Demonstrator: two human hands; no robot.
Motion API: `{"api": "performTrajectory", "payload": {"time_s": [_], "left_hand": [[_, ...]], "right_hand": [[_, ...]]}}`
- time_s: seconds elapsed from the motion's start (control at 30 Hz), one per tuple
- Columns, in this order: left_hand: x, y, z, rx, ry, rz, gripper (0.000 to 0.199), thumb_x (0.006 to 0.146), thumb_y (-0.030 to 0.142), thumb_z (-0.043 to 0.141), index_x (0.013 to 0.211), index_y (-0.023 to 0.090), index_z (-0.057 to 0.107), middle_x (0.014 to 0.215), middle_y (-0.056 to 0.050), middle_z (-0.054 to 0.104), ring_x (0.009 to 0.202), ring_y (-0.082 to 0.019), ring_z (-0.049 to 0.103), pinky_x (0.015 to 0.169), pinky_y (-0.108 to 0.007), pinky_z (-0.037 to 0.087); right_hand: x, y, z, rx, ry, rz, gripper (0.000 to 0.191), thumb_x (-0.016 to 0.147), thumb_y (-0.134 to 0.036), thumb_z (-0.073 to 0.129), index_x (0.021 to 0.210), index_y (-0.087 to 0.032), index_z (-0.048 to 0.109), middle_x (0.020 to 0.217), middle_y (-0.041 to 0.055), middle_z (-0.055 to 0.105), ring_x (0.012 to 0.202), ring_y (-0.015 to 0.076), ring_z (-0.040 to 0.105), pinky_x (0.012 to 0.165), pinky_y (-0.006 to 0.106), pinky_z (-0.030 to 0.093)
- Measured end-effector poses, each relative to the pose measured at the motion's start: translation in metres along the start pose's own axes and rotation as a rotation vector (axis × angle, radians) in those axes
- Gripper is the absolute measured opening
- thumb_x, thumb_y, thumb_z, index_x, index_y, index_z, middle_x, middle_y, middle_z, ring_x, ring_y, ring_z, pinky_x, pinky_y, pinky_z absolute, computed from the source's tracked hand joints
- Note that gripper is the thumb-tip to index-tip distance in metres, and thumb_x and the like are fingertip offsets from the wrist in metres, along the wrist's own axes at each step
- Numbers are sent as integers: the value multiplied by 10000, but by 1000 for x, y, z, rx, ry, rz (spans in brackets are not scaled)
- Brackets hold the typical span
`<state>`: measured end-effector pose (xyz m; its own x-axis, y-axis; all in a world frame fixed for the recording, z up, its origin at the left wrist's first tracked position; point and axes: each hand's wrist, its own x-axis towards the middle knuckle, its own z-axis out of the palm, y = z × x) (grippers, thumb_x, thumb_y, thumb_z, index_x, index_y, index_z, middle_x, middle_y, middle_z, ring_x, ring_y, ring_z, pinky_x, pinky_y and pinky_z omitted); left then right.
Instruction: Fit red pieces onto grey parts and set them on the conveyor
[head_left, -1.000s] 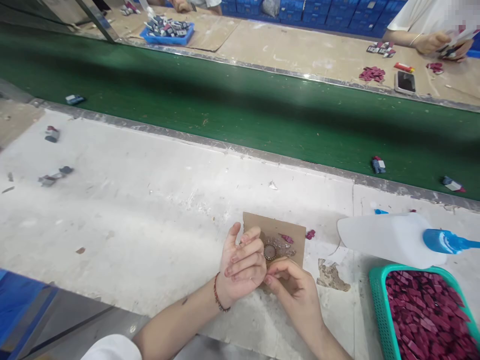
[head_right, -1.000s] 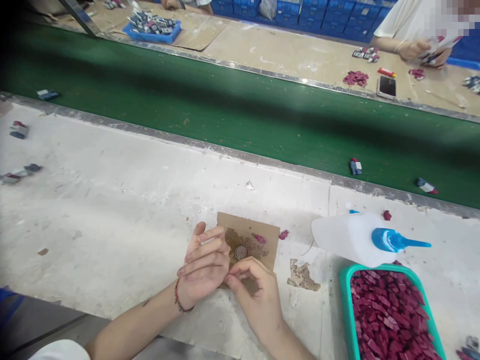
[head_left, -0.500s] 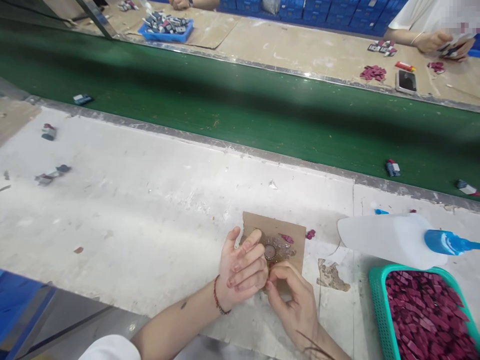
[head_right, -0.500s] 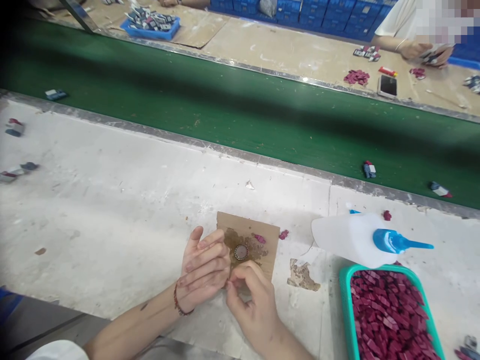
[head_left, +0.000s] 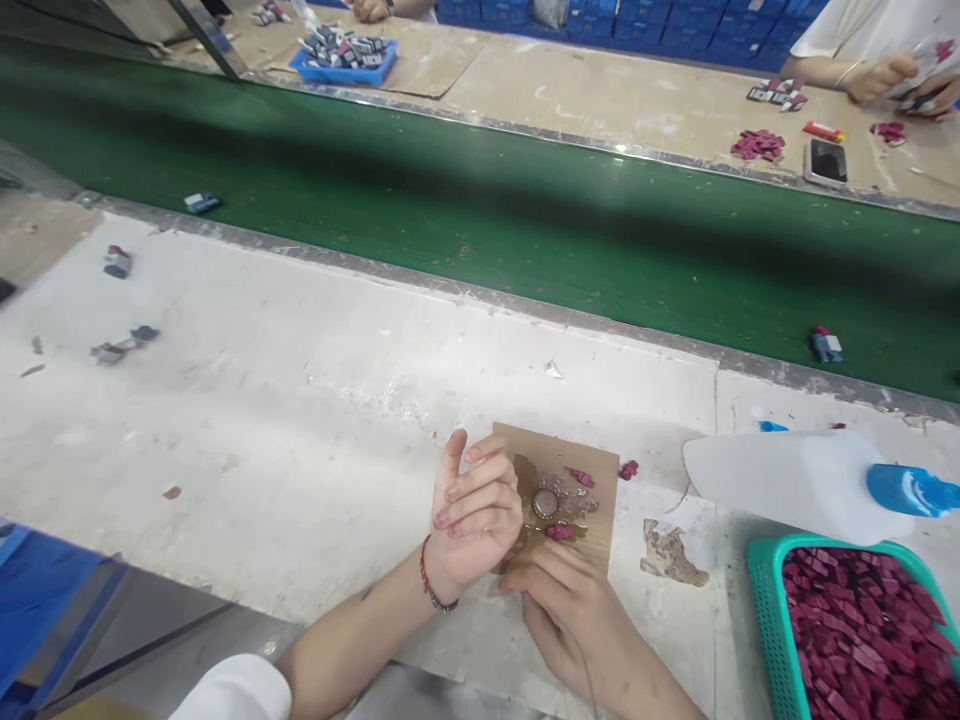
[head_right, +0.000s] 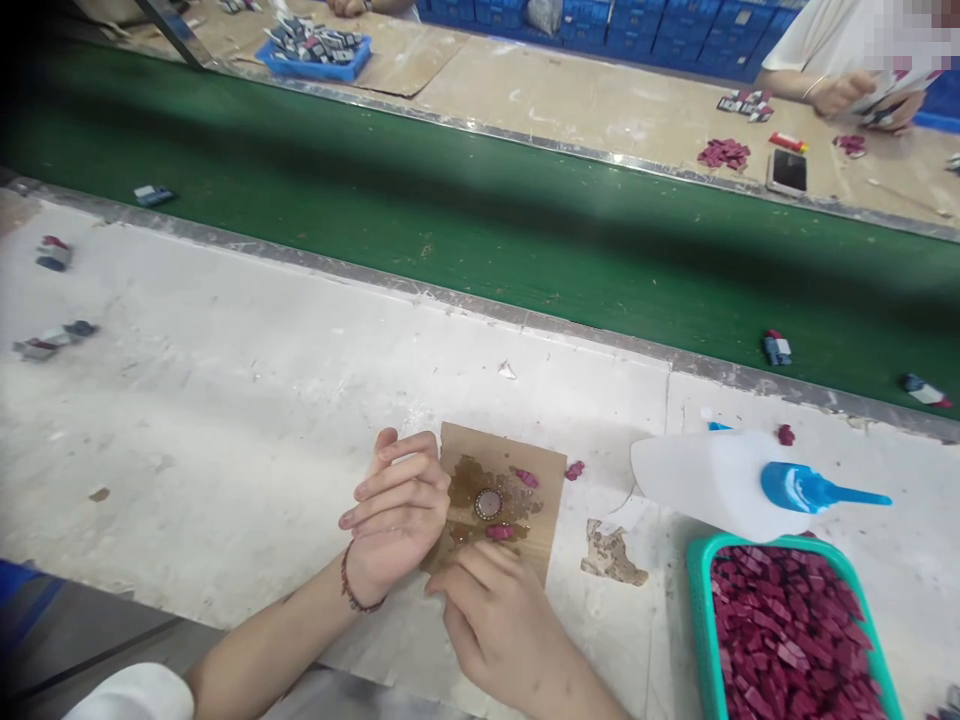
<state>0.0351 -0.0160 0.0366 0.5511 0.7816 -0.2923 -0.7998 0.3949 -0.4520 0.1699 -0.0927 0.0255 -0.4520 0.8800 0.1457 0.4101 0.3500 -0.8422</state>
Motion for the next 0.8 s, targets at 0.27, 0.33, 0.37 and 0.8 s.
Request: {"api": "performTrajectory", "payload": {"time_s": [0.27,0.33,0.37,0.8], "left_hand": [[2,0,0,26,96,4,242,895,220,582,671,180,498,450,71,557,306,-31,560,271,-16,319],[2,0,0,31,98,-25,224,872,211,601,677,181,496,482,62,573,348,-44,591,308,-33,377],[2,0,-1,30,97,-39,212,862,208,609,684,181,497,501,58,583,373,-50,608,332,-42,407],[2,-9,-1,129,382,37,311,971,388,374,736,210,472,574,45,555,491,-91,676,485,-152,548]], "right_hand": [[1,3,3,-13,24,-8,188,980,-209,473,804,-225,536,681,-1,637,648,164,553,688,322,476],[2,2,1,-39,24,-5,159,977,-178,451,868,-216,561,747,22,656,700,173,567,664,314,470],[2,1,0,-39,24,-7,156,972,-160,444,898,-213,571,772,27,663,712,173,573,670,315,474],[16,-13,-16,-69,520,41,234,882,-65,573,1029,-241,624,867,44,711,774,189,664,674,310,545]]}}
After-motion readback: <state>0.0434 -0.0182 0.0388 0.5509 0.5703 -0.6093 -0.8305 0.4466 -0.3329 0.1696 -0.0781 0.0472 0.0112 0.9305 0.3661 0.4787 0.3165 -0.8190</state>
